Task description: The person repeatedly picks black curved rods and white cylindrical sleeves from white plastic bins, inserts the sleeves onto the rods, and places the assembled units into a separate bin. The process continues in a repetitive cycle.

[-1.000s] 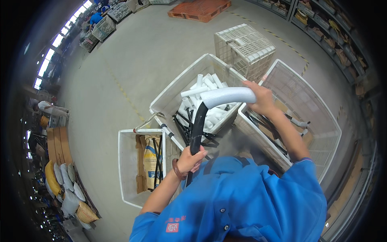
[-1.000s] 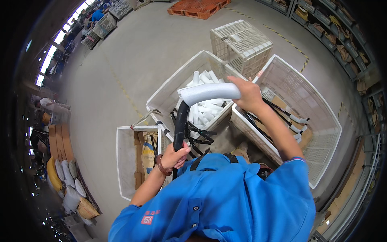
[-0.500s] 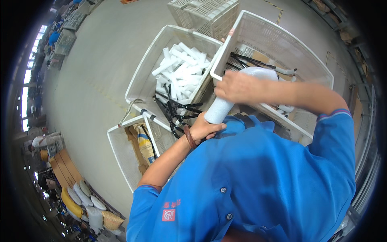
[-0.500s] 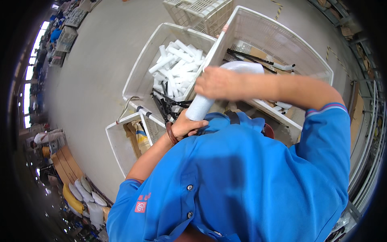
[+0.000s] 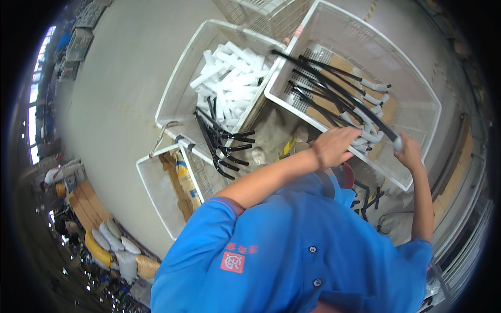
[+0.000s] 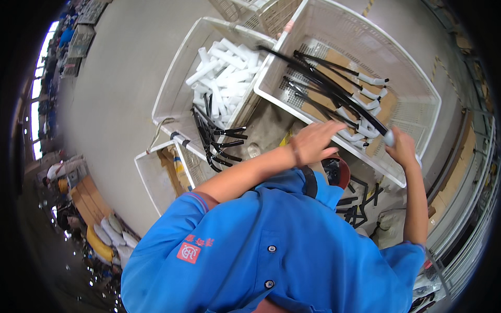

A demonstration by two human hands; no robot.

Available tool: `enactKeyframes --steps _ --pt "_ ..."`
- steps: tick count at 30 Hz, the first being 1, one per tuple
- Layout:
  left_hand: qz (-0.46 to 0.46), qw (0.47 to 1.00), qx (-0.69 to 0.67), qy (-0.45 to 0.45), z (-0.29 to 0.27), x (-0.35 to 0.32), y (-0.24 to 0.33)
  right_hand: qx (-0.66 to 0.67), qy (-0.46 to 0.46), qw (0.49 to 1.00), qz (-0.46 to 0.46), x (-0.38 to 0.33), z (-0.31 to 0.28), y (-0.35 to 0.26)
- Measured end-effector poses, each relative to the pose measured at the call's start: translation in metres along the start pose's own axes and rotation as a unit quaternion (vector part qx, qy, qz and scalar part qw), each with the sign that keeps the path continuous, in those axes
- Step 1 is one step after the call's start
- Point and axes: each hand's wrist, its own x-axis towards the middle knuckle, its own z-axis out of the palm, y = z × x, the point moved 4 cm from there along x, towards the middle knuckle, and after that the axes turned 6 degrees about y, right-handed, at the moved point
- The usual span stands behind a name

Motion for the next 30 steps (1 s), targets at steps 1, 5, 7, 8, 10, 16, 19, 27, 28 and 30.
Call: enactKeyframes --steps 1,5,7,8,10,16,19,27,28,30 --pt "-0.097 0.994 0.011 -0.053 0.006 -0.031 -0.032 -0.027 -0.009 0.999 0.045 0.001 0.022 0.031" --pt "-0.465 0.882 -0.051 0.053 -0.024 -0.214 -0.152 -0.022 -0.058 0.993 0.104 0.048 0.122 0.084" --pt "-0.578 0.805 0.068 0.112 -0.057 -0.318 -0.19 -0.072 0.024 0.997 0.007 0.093 0.155 0.059" --pt "-0.627 0.764 0.106 0.114 -0.075 -0.37 -0.199 -0.101 0.042 0.994 -0.023 0.116 0.164 0.04" --pt "-0.702 0.67 0.15 0.188 -0.099 -0.463 -0.19 -0.046 0.045 0.998 0.016 0.169 0.183 -0.023" --pt "-0.788 0.447 -0.14 0.401 -0.048 -0.604 -0.118 0.315 0.001 0.884 -0.347 0.161 0.27 -0.4" --pt "-0.782 0.463 -0.175 0.379 -0.018 -0.619 -0.1 0.145 -0.065 0.913 -0.377 0.132 0.347 -0.54" --pt "-0.738 0.494 -0.223 0.403 -0.032 -0.679 -0.064 0.318 -0.014 0.935 -0.155 0.134 0.328 -0.586" --pt "-0.756 0.469 -0.232 0.394 -0.038 -0.691 -0.064 0.341 0.029 0.929 -0.137 0.137 0.295 -0.585" --pt "-0.776 0.45 -0.2 0.393 -0.06 -0.7 -0.07 0.316 -0.004 0.931 -0.182 0.135 0.218 -0.571"
